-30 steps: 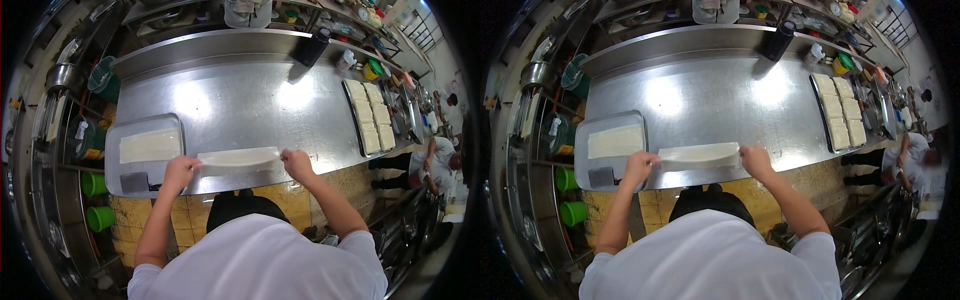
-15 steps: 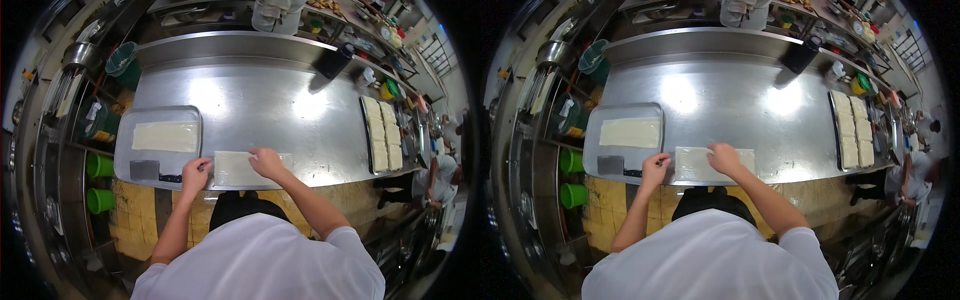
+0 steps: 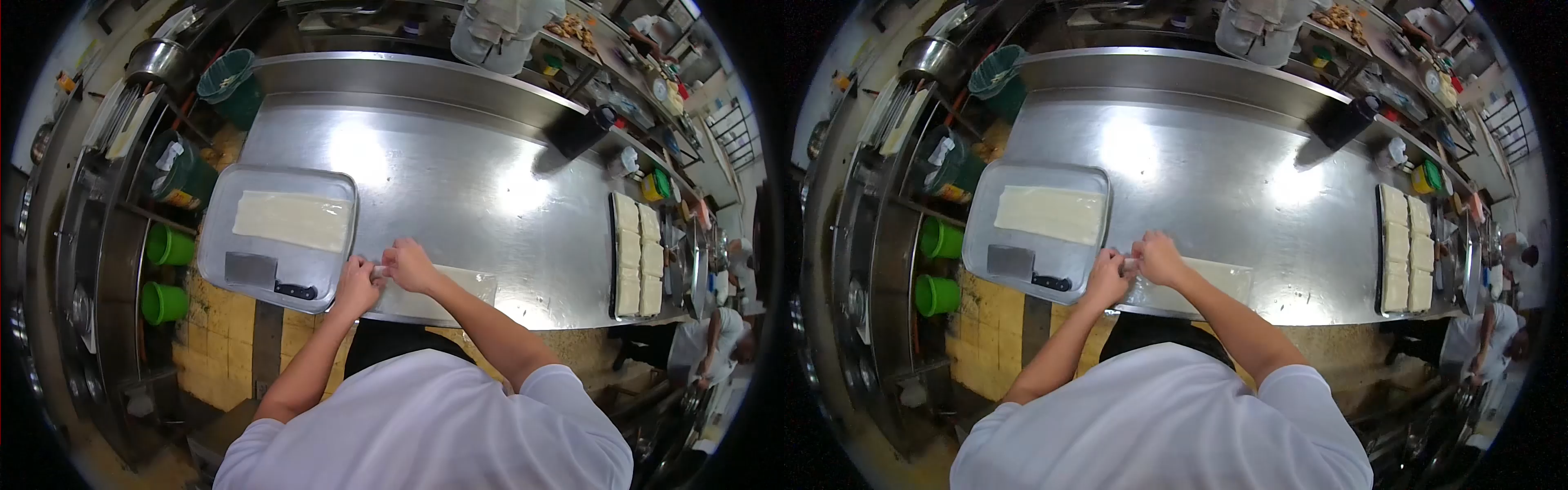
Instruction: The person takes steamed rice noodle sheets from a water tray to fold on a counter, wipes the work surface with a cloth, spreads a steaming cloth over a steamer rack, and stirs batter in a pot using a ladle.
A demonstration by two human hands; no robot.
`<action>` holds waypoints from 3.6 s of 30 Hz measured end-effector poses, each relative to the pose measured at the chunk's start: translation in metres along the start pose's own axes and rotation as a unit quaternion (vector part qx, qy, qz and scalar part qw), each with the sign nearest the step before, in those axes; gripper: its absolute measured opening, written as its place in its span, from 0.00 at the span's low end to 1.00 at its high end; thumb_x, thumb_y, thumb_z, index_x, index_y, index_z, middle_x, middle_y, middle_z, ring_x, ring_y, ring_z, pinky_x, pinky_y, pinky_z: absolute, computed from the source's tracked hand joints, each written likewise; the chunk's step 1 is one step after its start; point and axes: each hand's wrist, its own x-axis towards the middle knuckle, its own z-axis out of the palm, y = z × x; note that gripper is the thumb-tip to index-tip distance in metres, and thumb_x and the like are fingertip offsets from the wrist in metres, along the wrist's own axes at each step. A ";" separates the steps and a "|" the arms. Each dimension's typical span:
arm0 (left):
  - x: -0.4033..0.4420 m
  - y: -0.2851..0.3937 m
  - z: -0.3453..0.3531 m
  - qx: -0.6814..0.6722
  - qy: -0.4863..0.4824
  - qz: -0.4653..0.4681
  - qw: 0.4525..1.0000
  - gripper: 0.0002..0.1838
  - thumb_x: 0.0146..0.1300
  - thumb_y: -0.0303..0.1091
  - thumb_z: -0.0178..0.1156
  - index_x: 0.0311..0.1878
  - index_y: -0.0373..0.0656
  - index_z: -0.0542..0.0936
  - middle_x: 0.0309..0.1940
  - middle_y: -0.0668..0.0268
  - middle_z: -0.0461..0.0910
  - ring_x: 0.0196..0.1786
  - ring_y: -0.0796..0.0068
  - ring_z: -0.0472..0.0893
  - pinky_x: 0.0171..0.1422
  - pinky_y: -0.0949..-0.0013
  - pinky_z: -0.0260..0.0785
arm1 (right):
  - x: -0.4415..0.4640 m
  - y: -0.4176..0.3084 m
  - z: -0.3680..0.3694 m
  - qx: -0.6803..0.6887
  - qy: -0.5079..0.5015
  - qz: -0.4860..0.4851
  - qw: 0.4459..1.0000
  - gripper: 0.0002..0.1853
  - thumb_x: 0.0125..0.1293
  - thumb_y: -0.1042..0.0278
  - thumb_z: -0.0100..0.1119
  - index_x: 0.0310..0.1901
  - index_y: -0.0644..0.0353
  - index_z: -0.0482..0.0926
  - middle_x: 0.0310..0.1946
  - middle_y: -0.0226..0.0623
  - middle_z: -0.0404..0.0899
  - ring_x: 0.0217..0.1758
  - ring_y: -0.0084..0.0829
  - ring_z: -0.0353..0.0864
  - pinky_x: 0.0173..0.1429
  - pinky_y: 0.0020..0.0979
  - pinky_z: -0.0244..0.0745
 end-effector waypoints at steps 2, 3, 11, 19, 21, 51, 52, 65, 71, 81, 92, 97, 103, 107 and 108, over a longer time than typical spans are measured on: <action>0.001 0.000 0.002 -0.010 -0.028 0.001 1.000 0.12 0.62 0.37 0.68 0.43 0.38 0.84 0.46 0.50 0.80 0.55 0.46 0.79 0.57 0.50 0.72 | -0.020 0.003 -0.007 0.037 0.044 -0.018 0.998 0.09 0.58 0.66 0.70 0.40 0.57 0.85 0.44 0.45 0.81 0.54 0.48 0.79 0.57 0.46 0.74; 0.002 -0.001 0.004 -0.031 -0.039 -0.007 0.999 0.13 0.64 0.38 0.67 0.42 0.38 0.83 0.43 0.49 0.81 0.51 0.45 0.80 0.54 0.49 0.73 | -0.032 0.005 -0.009 0.058 0.074 -0.018 0.995 0.09 0.59 0.67 0.69 0.40 0.58 0.84 0.44 0.46 0.81 0.54 0.49 0.79 0.57 0.46 0.75; -0.007 0.014 0.021 -0.096 0.014 -0.091 0.991 0.18 0.74 0.45 0.59 0.42 0.35 0.78 0.32 0.44 0.83 0.38 0.38 0.83 0.42 0.45 0.71 | -0.173 0.020 -0.032 0.199 0.148 0.181 0.952 0.12 0.65 0.67 0.68 0.46 0.65 0.84 0.42 0.49 0.85 0.49 0.46 0.84 0.55 0.42 0.79; -0.014 0.050 0.041 0.107 0.074 -0.034 0.991 0.16 0.78 0.43 0.51 0.51 0.38 0.75 0.31 0.40 0.83 0.38 0.31 0.83 0.43 0.35 0.71 | -0.277 0.032 -0.027 0.265 0.187 0.311 0.893 0.16 0.66 0.66 0.68 0.50 0.68 0.84 0.43 0.49 0.89 0.46 0.40 0.89 0.54 0.36 0.83; -0.023 0.082 0.027 0.113 0.090 0.006 0.990 0.15 0.78 0.43 0.52 0.49 0.39 0.75 0.30 0.41 0.83 0.36 0.32 0.82 0.41 0.36 0.70 | -0.296 0.034 -0.024 0.274 0.206 0.322 0.883 0.16 0.66 0.65 0.68 0.50 0.68 0.84 0.43 0.49 0.89 0.46 0.39 0.89 0.54 0.36 0.83; -0.018 0.242 -0.143 -0.010 0.071 0.162 0.984 0.11 0.74 0.35 0.59 0.43 0.36 0.78 0.28 0.44 0.81 0.34 0.38 0.82 0.38 0.47 0.70 | -0.278 0.022 -0.035 0.823 0.207 0.107 0.518 0.27 0.70 0.72 0.66 0.68 0.67 0.71 0.62 0.43 0.81 0.64 0.40 0.82 0.68 0.45 0.79; -0.012 0.210 -0.145 -0.006 0.079 0.134 0.988 0.11 0.74 0.36 0.59 0.43 0.36 0.78 0.29 0.44 0.82 0.35 0.37 0.82 0.39 0.46 0.70 | -0.262 0.008 -0.037 0.806 0.213 0.142 0.534 0.24 0.71 0.73 0.64 0.66 0.68 0.74 0.60 0.43 0.82 0.62 0.39 0.83 0.67 0.43 0.79; 0.042 -0.158 -0.203 -0.064 0.170 -0.107 0.977 0.15 0.75 0.41 0.60 0.49 0.37 0.80 0.29 0.44 0.82 0.35 0.38 0.82 0.40 0.49 0.72 | 0.028 -0.089 0.020 0.600 0.114 0.276 0.742 0.18 0.69 0.82 0.55 0.60 0.70 0.80 0.49 0.40 0.86 0.49 0.30 0.84 0.57 0.34 0.79; 0.099 -0.229 -0.229 -0.073 0.190 -0.127 0.971 0.14 0.74 0.38 0.61 0.51 0.36 0.80 0.28 0.46 0.82 0.31 0.52 0.81 0.38 0.54 0.71 | 0.118 -0.099 0.032 0.599 0.107 0.288 0.740 0.20 0.68 0.83 0.54 0.62 0.69 0.79 0.50 0.41 0.86 0.49 0.32 0.85 0.54 0.34 0.80; 0.135 -0.252 -0.239 -0.090 0.152 -0.140 0.974 0.17 0.76 0.42 0.57 0.56 0.39 0.81 0.41 0.41 0.86 0.48 0.35 0.84 0.52 0.46 0.74 | 0.158 -0.097 0.035 0.602 0.107 0.320 0.724 0.18 0.69 0.83 0.55 0.60 0.69 0.79 0.51 0.41 0.85 0.50 0.33 0.85 0.55 0.36 0.80; 0.131 -0.270 -0.236 -0.038 0.075 -0.167 0.982 0.27 0.72 0.44 0.61 0.67 0.37 0.72 0.45 0.42 0.86 0.51 0.38 0.84 0.57 0.46 0.74 | 0.143 -0.093 0.028 0.496 0.097 0.389 0.770 0.27 0.68 0.75 0.59 0.69 0.69 0.72 0.49 0.41 0.85 0.47 0.33 0.85 0.47 0.36 0.84; 0.092 -0.262 -0.251 -0.002 0.008 -0.200 0.980 0.35 0.65 0.46 0.68 0.67 0.33 0.69 0.46 0.41 0.86 0.53 0.39 0.84 0.60 0.47 0.74 | 0.099 -0.106 0.014 0.392 0.188 0.372 0.820 0.30 0.68 0.71 0.61 0.71 0.70 0.71 0.47 0.42 0.85 0.42 0.29 0.84 0.44 0.32 0.83; 0.076 -0.235 -0.262 0.017 0.040 -0.121 0.992 0.31 0.65 0.38 0.69 0.66 0.34 0.71 0.30 0.53 0.84 0.38 0.48 0.85 0.48 0.51 0.75 | 0.023 -0.137 0.022 0.349 0.154 0.405 0.831 0.27 0.69 0.71 0.62 0.69 0.71 0.72 0.50 0.42 0.86 0.47 0.29 0.85 0.50 0.32 0.83; 0.080 -0.150 -0.223 -0.037 -0.045 0.009 0.998 0.29 0.65 0.37 0.70 0.65 0.37 0.73 0.27 0.57 0.83 0.33 0.55 0.84 0.44 0.55 0.75 | -0.021 -0.122 0.070 0.291 0.217 0.345 0.866 0.25 0.70 0.65 0.63 0.66 0.67 0.76 0.49 0.43 0.87 0.48 0.33 0.87 0.55 0.34 0.82; 0.080 -0.130 -0.204 -0.048 -0.074 0.053 0.995 0.28 0.65 0.37 0.70 0.64 0.37 0.74 0.27 0.57 0.83 0.32 0.55 0.84 0.43 0.55 0.75 | -0.031 -0.129 0.063 0.276 0.230 0.346 0.867 0.25 0.70 0.65 0.63 0.65 0.67 0.77 0.49 0.45 0.87 0.49 0.35 0.87 0.56 0.35 0.82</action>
